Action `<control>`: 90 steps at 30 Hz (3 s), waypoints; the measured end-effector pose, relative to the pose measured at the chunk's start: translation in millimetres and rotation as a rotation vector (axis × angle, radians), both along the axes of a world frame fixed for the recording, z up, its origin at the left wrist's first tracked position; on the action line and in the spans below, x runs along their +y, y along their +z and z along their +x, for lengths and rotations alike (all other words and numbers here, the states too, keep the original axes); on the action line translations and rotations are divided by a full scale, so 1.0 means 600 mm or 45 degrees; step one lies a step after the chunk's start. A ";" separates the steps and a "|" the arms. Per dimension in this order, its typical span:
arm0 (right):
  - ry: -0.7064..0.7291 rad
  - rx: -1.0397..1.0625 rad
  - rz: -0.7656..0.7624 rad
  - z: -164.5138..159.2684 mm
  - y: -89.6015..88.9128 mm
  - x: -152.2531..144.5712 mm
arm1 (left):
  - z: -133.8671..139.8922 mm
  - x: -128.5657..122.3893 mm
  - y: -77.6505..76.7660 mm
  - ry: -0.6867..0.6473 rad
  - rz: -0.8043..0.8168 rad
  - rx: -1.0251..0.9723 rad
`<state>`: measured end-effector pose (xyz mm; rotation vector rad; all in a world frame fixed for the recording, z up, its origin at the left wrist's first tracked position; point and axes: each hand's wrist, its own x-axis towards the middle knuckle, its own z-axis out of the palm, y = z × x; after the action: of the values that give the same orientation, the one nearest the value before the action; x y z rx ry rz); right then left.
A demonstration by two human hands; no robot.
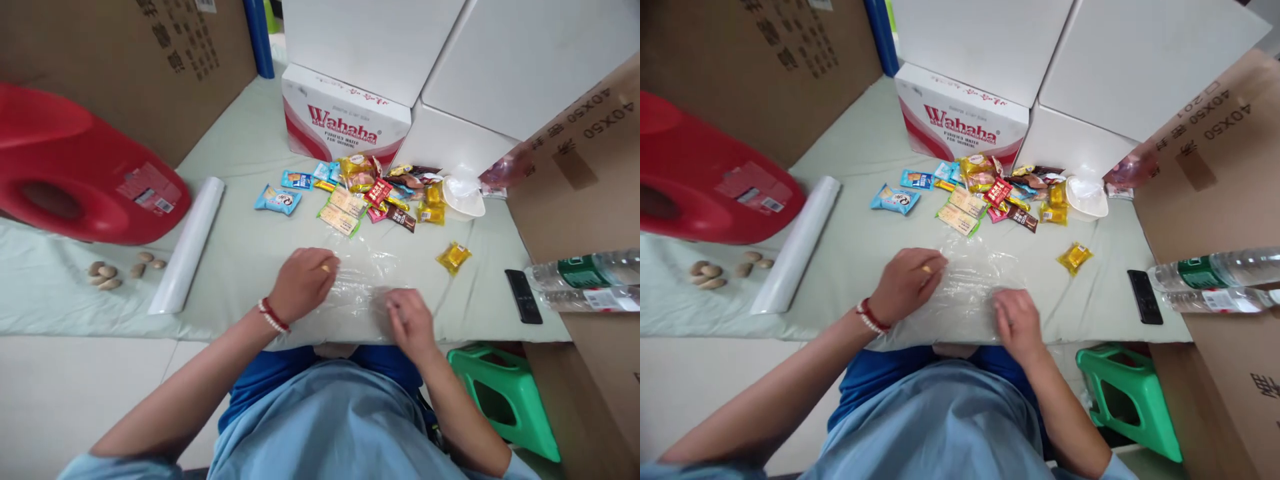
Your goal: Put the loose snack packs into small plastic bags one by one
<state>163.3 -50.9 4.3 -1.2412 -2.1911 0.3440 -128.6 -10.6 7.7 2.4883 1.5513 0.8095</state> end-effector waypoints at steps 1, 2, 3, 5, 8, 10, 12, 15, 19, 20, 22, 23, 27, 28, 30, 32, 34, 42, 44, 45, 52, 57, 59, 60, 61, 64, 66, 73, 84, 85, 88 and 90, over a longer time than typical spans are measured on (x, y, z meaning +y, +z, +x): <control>0.160 -0.088 -0.031 -0.013 -0.009 -0.018 | 0.011 0.011 -0.007 -0.125 -0.065 0.035; 0.297 -0.186 -0.068 -0.022 -0.021 -0.037 | 0.020 0.023 -0.018 -0.188 -0.145 0.075; 0.409 -0.283 -0.110 -0.025 -0.034 -0.056 | 0.026 0.034 -0.032 -0.202 -0.229 0.119; 0.562 -0.441 -0.211 -0.013 -0.057 -0.090 | 0.027 0.049 -0.061 -0.182 -0.356 0.208; 0.659 -0.498 -0.394 0.041 -0.057 -0.125 | 0.007 0.048 -0.091 -0.094 -0.373 0.276; 0.649 -0.365 -0.512 0.080 -0.034 -0.132 | -0.006 0.039 -0.099 -0.008 -0.344 0.284; 0.554 -0.123 -0.580 0.101 -0.005 -0.122 | -0.011 0.028 -0.101 0.054 -0.336 0.292; 0.287 0.106 -0.441 0.073 0.021 -0.073 | 0.001 0.018 -0.102 0.119 -0.337 0.294; 0.212 -0.155 -0.238 -0.041 -0.007 0.037 | 0.015 0.011 -0.102 0.173 -0.338 0.283; 0.236 -0.263 -0.246 -0.064 -0.020 0.066 | 0.014 0.010 -0.102 0.185 -0.341 0.285; 0.209 -0.453 -0.289 -0.083 -0.045 0.118 | 0.005 0.007 -0.099 0.227 -0.345 0.294; 0.155 -0.522 -0.310 -0.077 -0.056 0.140 | -0.001 0.006 -0.097 0.253 -0.346 0.299; -0.186 -0.602 -0.301 0.016 -0.075 0.195 | -0.018 0.002 -0.093 0.331 -0.361 0.316; -0.277 -0.579 -0.270 0.039 -0.074 0.205 | -0.020 0.002 -0.093 0.334 -0.362 0.315; -0.442 -0.475 -0.205 0.065 -0.065 0.224 | -0.020 0.002 -0.095 0.327 -0.354 0.300; -0.514 -0.327 -0.234 0.052 -0.052 0.244 | -0.018 0.001 -0.097 0.319 -0.336 0.278; -0.464 -0.254 -0.356 0.004 -0.036 0.266 | -0.018 -0.001 -0.099 0.313 -0.323 0.262; -0.170 -0.664 -0.029 -0.208 0.005 0.384 | -0.021 -0.012 -0.098 0.295 -0.291 0.278; -0.099 -0.797 -0.037 -0.216 0.005 0.406 | -0.020 -0.012 -0.096 0.298 -0.292 0.279; -0.059 -0.852 -0.030 -0.214 0.005 0.414 | -0.020 -0.012 -0.096 0.299 -0.295 0.277; 0.146 -1.059 0.119 -0.167 0.019 0.422 | -0.021 -0.012 -0.096 0.303 -0.299 0.233; -0.041 -0.906 0.037 -0.151 0.036 0.423 | -0.021 -0.012 -0.099 0.303 -0.295 0.207; -0.034 -0.771 -0.055 -0.156 0.043 0.422 | -0.021 -0.012 -0.099 0.293 -0.288 0.202; 0.013 -0.722 -0.103 -0.162 0.045 0.419 | -0.021 -0.012 -0.099 0.292 -0.286 0.198; 0.079 -0.695 -0.150 -0.169 0.045 0.415 | -0.021 -0.012 -0.098 0.294 -0.286 0.193; 0.232 -0.750 -0.271 -0.198 0.037 0.397 | -0.021 -0.012 -0.097 0.306 -0.293 0.184; 0.207 -0.822 -0.330 -0.218 0.027 0.384 | -0.020 -0.012 -0.096 0.305 -0.291 0.187; 0.013 -0.878 -0.345 -0.251 0.012 0.387 | -0.020 -0.012 -0.096 0.306 -0.281 0.202; 0.269 -0.435 -0.309 -0.084 0.074 0.266 | -0.019 -0.009 -0.095 0.302 -0.315 0.151; 0.337 -0.450 -0.352 -0.082 0.065 0.241 | -0.019 -0.009 -0.095 0.300 -0.318 0.144; 0.408 -0.529 -0.422 -0.088 0.021 0.181 | -0.019 -0.009 -0.094 0.306 -0.324 0.134; 0.382 -0.534 -0.410 -0.092 -0.005 0.159 | -0.019 -0.008 -0.093 0.317 -0.323 0.132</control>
<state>108.0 44.5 1.0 -1.2330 -2.7789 0.6250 -140.2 -15.5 -48.4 2.2182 1.8936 0.4782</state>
